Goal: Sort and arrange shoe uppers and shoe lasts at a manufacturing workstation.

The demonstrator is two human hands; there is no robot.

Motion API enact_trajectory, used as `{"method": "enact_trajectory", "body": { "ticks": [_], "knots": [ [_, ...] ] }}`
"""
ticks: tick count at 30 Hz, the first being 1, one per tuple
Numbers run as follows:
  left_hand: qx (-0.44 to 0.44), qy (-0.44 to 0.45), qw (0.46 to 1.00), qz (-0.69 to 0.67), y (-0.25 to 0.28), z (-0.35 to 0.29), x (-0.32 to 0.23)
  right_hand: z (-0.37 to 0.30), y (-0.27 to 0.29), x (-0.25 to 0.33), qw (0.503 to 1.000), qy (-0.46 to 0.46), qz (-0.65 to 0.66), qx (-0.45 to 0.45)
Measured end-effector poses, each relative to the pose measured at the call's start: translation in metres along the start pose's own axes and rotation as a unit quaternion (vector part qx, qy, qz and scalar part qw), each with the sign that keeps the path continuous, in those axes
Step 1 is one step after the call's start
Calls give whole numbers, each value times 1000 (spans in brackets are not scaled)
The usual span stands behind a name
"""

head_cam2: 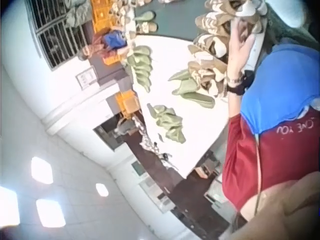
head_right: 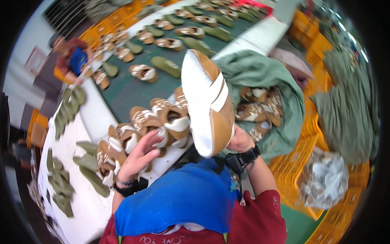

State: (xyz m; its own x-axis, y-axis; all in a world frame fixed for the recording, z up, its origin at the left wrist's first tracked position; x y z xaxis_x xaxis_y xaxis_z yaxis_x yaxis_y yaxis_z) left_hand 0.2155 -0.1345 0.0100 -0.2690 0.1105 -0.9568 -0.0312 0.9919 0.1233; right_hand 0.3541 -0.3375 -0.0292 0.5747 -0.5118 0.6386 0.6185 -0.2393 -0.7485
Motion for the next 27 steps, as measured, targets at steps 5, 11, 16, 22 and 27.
{"method": "enact_trajectory", "body": {
  "ticks": [5,11,16,22,27],
  "knots": [
    [-84,-100,984,-118,38,-18,-12,54,-140,-70,733,32,-605,309],
    [-192,-155,867,-432,119,-65,37,81,-228,-122,527,166,-778,298],
    [-178,-246,775,-554,174,-94,40,101,-253,-160,511,196,-759,353],
    [-223,-227,775,-545,243,-118,51,114,-261,-176,518,166,-746,384],
    [-435,-188,818,-325,274,-119,62,117,-268,-156,542,201,-724,377]
  ]
}}
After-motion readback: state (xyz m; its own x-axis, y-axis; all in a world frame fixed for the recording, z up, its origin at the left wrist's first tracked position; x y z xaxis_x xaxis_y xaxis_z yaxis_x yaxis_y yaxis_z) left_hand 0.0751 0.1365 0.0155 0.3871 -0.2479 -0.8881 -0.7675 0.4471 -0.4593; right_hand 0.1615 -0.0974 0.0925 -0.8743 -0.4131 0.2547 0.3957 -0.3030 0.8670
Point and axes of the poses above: each hand's wrist, its own z-axis towards the middle knuckle, its own y-axis out of the back of the hand, x = y × z, the point moved 8 cm from there along z, towards the middle knuckle, and after that the axes turned 5 degrees about y, right-handed, at the moved point
